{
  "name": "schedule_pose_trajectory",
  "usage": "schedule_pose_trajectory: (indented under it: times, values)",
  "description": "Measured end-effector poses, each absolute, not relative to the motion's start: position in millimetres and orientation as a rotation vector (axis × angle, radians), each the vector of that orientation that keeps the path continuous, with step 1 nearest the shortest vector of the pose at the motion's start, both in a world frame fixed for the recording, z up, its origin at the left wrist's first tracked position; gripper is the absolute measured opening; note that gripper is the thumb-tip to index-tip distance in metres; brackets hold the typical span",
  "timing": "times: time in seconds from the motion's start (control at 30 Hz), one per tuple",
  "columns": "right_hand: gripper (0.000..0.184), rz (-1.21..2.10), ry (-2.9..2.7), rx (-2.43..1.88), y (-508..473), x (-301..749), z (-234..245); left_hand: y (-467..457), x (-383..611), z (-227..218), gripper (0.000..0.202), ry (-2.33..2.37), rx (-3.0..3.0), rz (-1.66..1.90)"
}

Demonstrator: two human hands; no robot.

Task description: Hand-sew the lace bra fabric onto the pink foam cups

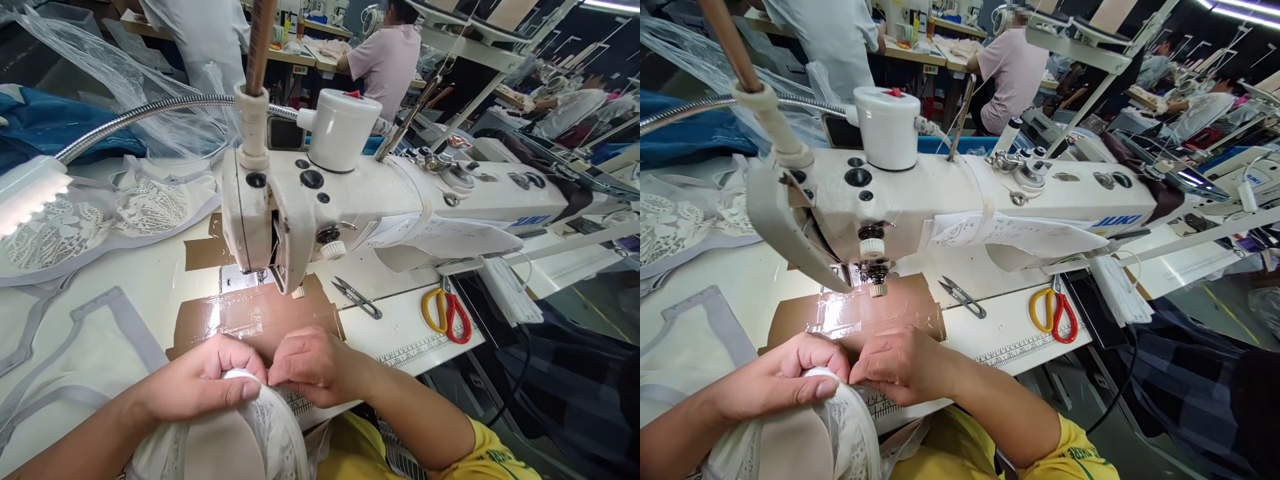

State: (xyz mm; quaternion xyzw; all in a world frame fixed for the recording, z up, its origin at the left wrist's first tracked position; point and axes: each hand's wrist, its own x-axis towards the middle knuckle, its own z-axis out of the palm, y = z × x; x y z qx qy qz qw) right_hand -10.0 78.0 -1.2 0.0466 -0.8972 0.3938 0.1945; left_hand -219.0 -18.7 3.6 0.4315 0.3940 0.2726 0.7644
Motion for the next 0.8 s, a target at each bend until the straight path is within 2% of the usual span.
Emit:
schedule_pose_trajectory:
  times: [0.2,0.43,0.8]
  values:
    - [0.020,1.072,-2.489,0.023,72,-10,-1,-16,-216,5,0.033,0.917,1.001,0.589]
    - [0.022,1.219,-2.457,-0.213,78,-14,1,-15,-217,9,0.032,0.990,0.962,0.640]
    - [0.016,0.992,-2.520,-0.166,82,-12,-4,-15,-220,12,0.035,0.945,1.005,0.663]
